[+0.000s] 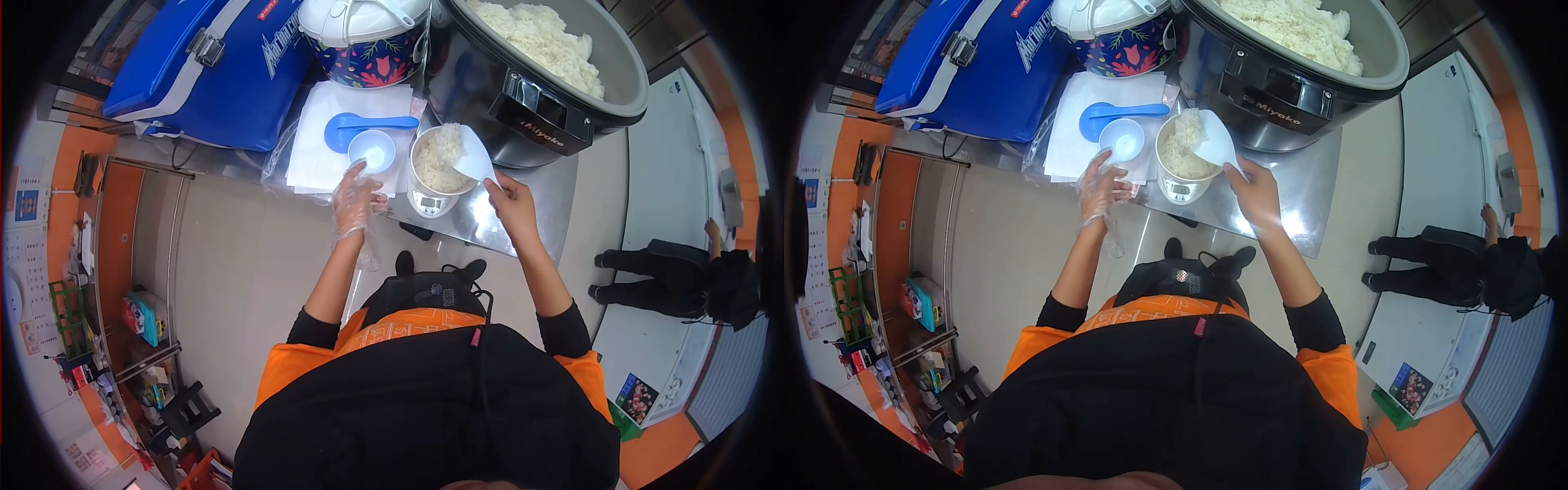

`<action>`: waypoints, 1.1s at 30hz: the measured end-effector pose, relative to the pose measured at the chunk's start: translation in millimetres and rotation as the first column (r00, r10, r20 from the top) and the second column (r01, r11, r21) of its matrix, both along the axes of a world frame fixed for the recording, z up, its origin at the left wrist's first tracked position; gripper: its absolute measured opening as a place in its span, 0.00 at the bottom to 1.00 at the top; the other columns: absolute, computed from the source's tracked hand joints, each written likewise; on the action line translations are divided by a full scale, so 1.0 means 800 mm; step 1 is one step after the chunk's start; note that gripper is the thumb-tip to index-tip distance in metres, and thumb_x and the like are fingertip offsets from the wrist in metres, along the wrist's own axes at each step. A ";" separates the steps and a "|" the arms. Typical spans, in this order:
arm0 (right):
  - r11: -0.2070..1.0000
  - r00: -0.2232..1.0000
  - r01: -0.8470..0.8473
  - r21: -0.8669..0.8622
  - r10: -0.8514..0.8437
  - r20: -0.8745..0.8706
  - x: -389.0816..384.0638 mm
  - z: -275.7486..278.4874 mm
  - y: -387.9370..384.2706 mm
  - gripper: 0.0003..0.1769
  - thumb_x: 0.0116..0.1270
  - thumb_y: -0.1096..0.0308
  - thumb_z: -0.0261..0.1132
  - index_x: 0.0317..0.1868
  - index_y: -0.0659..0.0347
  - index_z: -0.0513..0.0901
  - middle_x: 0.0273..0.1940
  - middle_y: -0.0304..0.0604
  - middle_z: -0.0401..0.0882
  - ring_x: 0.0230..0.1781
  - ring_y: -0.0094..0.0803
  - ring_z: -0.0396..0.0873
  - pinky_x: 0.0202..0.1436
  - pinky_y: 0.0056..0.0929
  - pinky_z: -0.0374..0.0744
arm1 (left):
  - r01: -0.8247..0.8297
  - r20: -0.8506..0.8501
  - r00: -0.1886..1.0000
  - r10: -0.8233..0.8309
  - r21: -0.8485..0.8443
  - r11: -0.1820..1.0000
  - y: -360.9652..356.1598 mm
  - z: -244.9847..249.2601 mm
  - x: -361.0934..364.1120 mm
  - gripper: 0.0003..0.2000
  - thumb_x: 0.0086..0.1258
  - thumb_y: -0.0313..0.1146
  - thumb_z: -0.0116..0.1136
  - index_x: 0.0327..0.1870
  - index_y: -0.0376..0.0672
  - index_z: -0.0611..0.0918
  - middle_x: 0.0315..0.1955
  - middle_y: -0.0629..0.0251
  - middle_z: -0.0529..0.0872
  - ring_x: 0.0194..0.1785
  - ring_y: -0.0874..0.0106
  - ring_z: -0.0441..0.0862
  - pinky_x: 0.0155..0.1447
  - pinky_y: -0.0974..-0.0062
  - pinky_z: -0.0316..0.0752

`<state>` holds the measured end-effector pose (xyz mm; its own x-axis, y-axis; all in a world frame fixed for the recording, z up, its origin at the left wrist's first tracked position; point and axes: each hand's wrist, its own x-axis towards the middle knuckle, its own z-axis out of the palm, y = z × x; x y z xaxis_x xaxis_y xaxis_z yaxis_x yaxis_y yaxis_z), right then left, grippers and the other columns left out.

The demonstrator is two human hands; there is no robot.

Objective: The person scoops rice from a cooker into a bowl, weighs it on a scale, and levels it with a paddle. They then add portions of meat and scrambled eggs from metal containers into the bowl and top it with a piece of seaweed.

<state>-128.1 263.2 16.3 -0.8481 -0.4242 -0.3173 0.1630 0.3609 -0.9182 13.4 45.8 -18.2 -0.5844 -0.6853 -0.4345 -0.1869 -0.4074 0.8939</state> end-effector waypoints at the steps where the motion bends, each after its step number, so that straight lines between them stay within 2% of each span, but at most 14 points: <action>1: 1.000 1.000 -0.004 -0.006 0.004 -0.002 -0.001 0.002 0.000 0.24 0.63 0.61 0.64 0.54 0.70 0.76 0.26 0.35 0.75 0.24 0.19 0.68 0.30 0.20 0.69 | -0.014 0.001 1.000 0.014 -0.012 1.000 -0.004 0.000 0.004 0.24 0.58 0.27 0.55 0.60 0.45 0.71 0.31 0.59 0.82 0.24 0.73 0.80 0.26 0.78 0.78; 3: 1.000 1.000 -0.013 -0.017 0.013 -0.003 -0.003 0.006 0.000 0.24 0.63 0.62 0.64 0.55 0.69 0.76 0.25 0.35 0.74 0.24 0.19 0.67 0.29 0.20 0.68 | -0.045 0.013 0.999 0.045 -0.030 0.999 -0.008 0.003 0.010 0.23 0.59 0.28 0.55 0.58 0.45 0.72 0.31 0.59 0.82 0.25 0.74 0.80 0.26 0.78 0.78; 6: 1.000 1.000 0.012 -0.024 -0.013 -0.019 -0.004 0.002 -0.002 0.20 0.65 0.65 0.61 0.55 0.64 0.77 0.17 0.26 0.64 0.15 0.13 0.56 0.18 0.16 0.54 | -0.068 -0.005 0.998 0.067 -0.048 0.997 -0.012 0.002 0.020 0.21 0.61 0.28 0.54 0.57 0.46 0.73 0.31 0.59 0.82 0.25 0.74 0.80 0.27 0.79 0.78; 12: 0.999 1.000 0.011 -0.034 -0.010 0.012 0.000 0.010 -0.003 0.19 0.65 0.64 0.61 0.55 0.63 0.78 0.16 0.26 0.63 0.15 0.13 0.55 0.17 0.16 0.53 | -0.067 0.020 0.997 0.068 -0.038 0.997 -0.012 0.000 0.024 0.18 0.63 0.28 0.52 0.56 0.46 0.73 0.33 0.59 0.81 0.26 0.74 0.80 0.27 0.79 0.78; 15: 1.000 0.999 -0.002 -0.017 0.002 0.049 0.000 0.019 0.001 0.21 0.63 0.63 0.63 0.53 0.66 0.78 0.20 0.32 0.70 0.20 0.17 0.64 0.24 0.18 0.63 | -0.056 0.014 0.998 0.057 -0.038 0.998 -0.010 0.002 0.024 0.18 0.63 0.28 0.52 0.56 0.46 0.73 0.33 0.58 0.81 0.26 0.74 0.80 0.26 0.79 0.78; 21: 0.998 0.998 -0.001 -0.065 0.005 0.063 0.002 0.025 0.004 0.20 0.63 0.63 0.63 0.53 0.66 0.78 0.19 0.30 0.68 0.20 0.16 0.63 0.22 0.18 0.60 | -0.041 0.012 0.999 0.042 -0.047 0.998 -0.009 0.003 0.023 0.18 0.63 0.28 0.52 0.55 0.46 0.73 0.33 0.58 0.81 0.25 0.73 0.80 0.26 0.78 0.77; 24: 1.000 0.993 0.002 -0.030 0.002 0.116 0.012 0.044 0.003 0.21 0.64 0.63 0.63 0.54 0.66 0.78 0.19 0.29 0.67 0.19 0.15 0.62 0.20 0.16 0.59 | -0.040 0.024 0.999 0.041 -0.044 0.998 -0.008 0.005 0.021 0.17 0.63 0.28 0.52 0.55 0.45 0.73 0.32 0.58 0.81 0.25 0.74 0.80 0.26 0.78 0.77; 27: 0.995 0.973 -0.060 -0.077 0.076 0.218 0.018 0.059 0.009 0.21 0.64 0.62 0.63 0.55 0.65 0.77 0.20 0.29 0.67 0.18 0.14 0.61 0.18 0.15 0.57 | -0.052 0.023 0.998 0.053 -0.035 0.998 -0.008 0.006 0.020 0.17 0.63 0.28 0.52 0.55 0.45 0.73 0.32 0.59 0.81 0.25 0.74 0.80 0.25 0.79 0.77; 30: 0.990 0.962 -0.081 -0.112 0.108 0.251 0.021 0.075 0.007 0.17 0.66 0.62 0.60 0.53 0.59 0.78 0.19 0.26 0.63 0.13 0.11 0.54 0.14 0.14 0.51 | -0.065 0.012 0.998 0.066 -0.027 0.998 -0.008 0.005 0.021 0.17 0.63 0.28 0.52 0.54 0.46 0.74 0.32 0.59 0.81 0.24 0.74 0.80 0.25 0.79 0.77; 33: 0.988 0.964 -0.073 -0.134 0.105 0.246 0.012 0.083 0.005 0.17 0.67 0.62 0.59 0.54 0.59 0.77 0.19 0.26 0.63 0.13 0.11 0.54 0.14 0.14 0.51 | -0.075 0.009 0.997 0.075 -0.015 0.997 -0.011 0.004 0.023 0.17 0.63 0.28 0.52 0.55 0.46 0.74 0.31 0.59 0.81 0.24 0.74 0.80 0.25 0.79 0.78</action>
<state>-118.3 266.9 82.3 -0.7046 -0.5434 -0.4564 0.3665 0.2721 -0.8897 31.8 37.2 -15.1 -0.5273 -0.7335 -0.4290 -0.1647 -0.4070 0.8984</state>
